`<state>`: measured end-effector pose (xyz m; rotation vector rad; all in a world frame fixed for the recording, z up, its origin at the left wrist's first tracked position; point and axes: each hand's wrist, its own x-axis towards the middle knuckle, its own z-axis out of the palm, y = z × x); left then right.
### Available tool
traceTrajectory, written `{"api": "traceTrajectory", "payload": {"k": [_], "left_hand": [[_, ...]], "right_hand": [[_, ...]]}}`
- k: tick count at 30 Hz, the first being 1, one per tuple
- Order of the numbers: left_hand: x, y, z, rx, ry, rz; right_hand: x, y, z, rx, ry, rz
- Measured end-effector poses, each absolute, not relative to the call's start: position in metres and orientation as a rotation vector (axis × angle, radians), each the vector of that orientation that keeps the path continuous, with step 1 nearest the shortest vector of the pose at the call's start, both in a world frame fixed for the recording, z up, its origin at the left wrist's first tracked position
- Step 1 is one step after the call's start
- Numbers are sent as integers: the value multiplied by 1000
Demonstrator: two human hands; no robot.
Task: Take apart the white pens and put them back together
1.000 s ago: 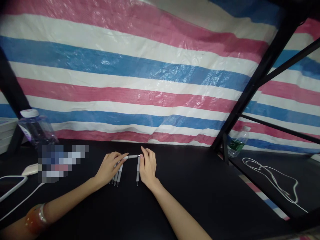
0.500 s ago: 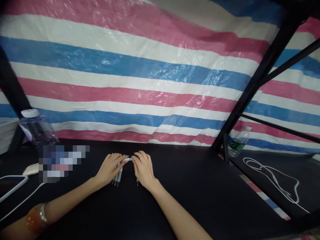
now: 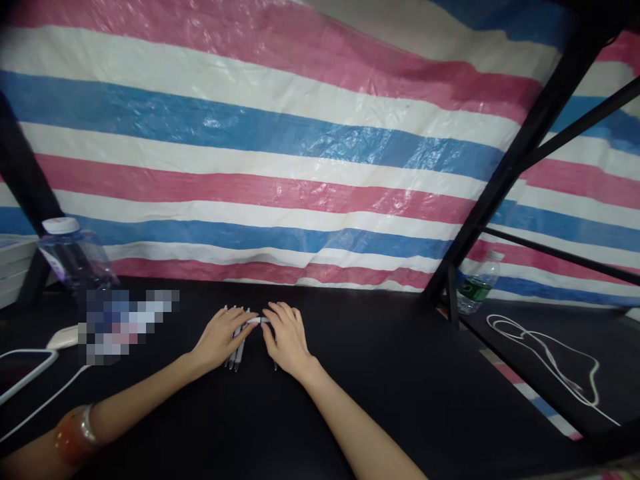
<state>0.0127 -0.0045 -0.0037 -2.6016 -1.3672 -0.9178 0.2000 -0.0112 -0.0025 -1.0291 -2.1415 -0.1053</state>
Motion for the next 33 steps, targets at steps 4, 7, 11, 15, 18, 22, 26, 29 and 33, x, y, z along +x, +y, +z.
{"api": "traceTrajectory", "payload": {"k": [4, 7, 11, 15, 18, 22, 26, 29, 33], "left_hand": [[13, -4, -4, -2600, -1364, -932], [13, -4, -4, -2606, -1349, -939], [13, -5, -5, -2616, -1325, -929], [13, -4, -5, -2609, -1334, -940], [13, -4, -4, -2616, -1348, -917], [12, -5, -4, -2624, -1338, -901], [12, -5, -4, -2621, -1324, -922], [12, -5, -4, -2620, -1312, -951], [13, -5, -5, -2617, -1322, -968]], "right_hand": [[200, -10, -3, -1017, -2171, -110], [200, -10, -3, -999, -2169, -89], [200, -12, -1, -1006, -2144, -77], [200, -12, -1, -1021, -2182, -89], [200, -11, -1, -1014, -2197, -84], [200, -12, 0, -1013, -2175, -61], [200, -13, 0, -1021, -2181, -84], [200, -12, -1, -1021, -2200, -107], [201, -11, -2, -1005, -2191, -117]]}}
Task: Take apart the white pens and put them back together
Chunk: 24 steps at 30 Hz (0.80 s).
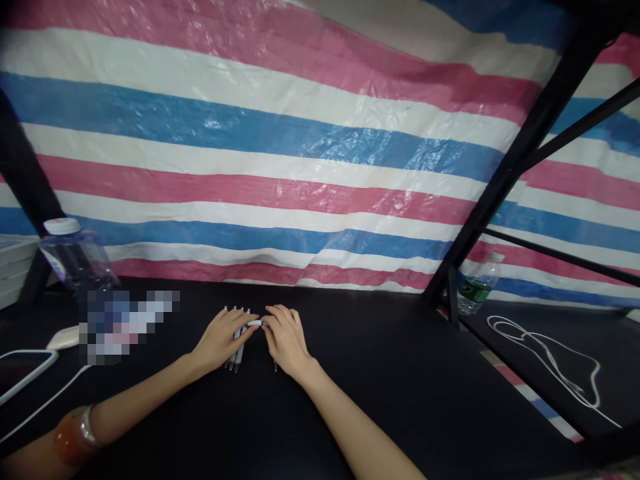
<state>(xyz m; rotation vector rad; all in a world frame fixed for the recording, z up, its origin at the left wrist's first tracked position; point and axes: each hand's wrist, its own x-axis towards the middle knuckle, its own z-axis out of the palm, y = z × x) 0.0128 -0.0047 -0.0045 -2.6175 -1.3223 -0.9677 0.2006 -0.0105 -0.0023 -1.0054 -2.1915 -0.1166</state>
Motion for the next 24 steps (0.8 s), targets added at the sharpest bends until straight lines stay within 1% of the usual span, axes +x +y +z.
{"api": "traceTrajectory", "payload": {"k": [12, 24], "left_hand": [[14, -5, -6, -2687, -1351, -1175], [12, -3, -8, -2626, -1387, -1239]], "right_hand": [[201, -8, -5, -931, -2102, -105], [204, -7, -6, -989, -2024, -129]]}}
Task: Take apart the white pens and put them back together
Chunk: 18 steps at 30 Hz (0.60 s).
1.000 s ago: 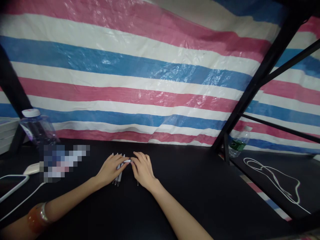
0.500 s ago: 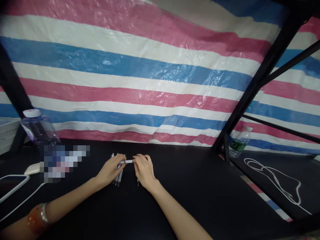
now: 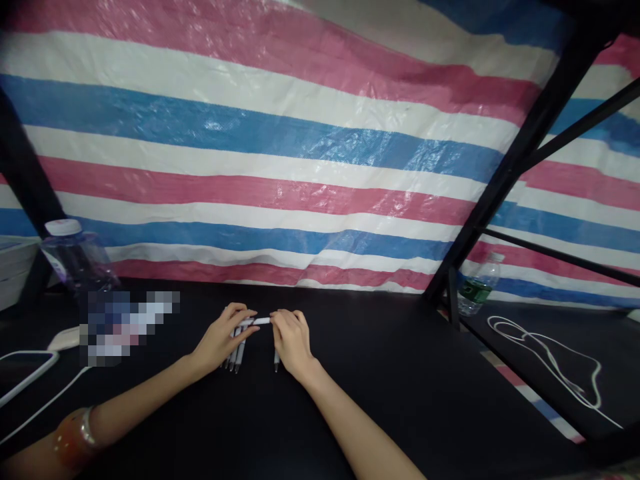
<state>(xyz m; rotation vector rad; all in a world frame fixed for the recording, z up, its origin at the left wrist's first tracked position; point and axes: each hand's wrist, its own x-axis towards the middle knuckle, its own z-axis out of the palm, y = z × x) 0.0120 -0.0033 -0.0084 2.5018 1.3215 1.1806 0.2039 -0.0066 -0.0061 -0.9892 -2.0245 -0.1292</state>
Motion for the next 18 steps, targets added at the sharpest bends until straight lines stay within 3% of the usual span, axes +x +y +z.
{"api": "traceTrajectory", "payload": {"k": [18], "left_hand": [[11, -5, 1, 2588, 1412, 1152]], "right_hand": [[204, -4, -10, -1019, -1955, -89]]}}
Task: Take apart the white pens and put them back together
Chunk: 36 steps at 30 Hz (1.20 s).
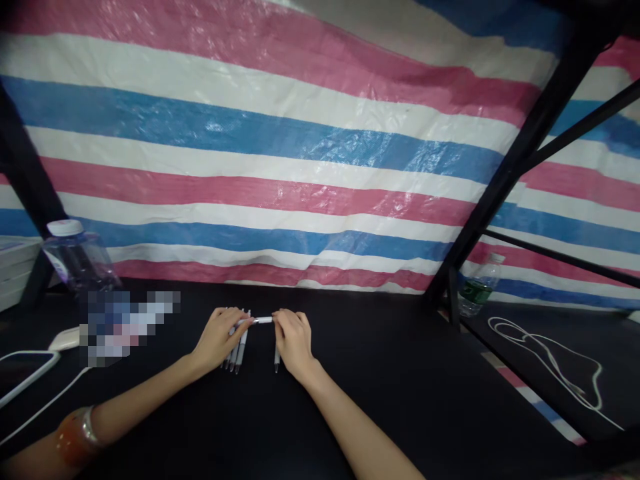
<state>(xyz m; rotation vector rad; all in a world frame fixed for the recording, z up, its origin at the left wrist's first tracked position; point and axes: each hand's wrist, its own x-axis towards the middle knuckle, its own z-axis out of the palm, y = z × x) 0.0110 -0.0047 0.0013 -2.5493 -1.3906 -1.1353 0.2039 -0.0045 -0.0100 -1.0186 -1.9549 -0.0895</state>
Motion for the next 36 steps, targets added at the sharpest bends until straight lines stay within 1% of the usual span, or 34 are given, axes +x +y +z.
{"api": "traceTrajectory", "payload": {"k": [13, 16, 21, 24, 36], "left_hand": [[10, -4, 1, -2423, -1503, -1109], [9, -3, 1, -2455, -1504, -1187], [10, -3, -1, -2502, -1399, -1412], [10, -3, -3, -2488, -1361, -1456], [6, 1, -4, -2574, -1328, -1291]], "right_hand": [[203, -9, -3, -957, -1989, -106], [203, -8, -5, -952, -1981, -100], [206, -4, -8, -987, -1913, -61], [207, -3, -9, -993, -1898, -49], [210, -3, -5, -999, -1902, -38]]}}
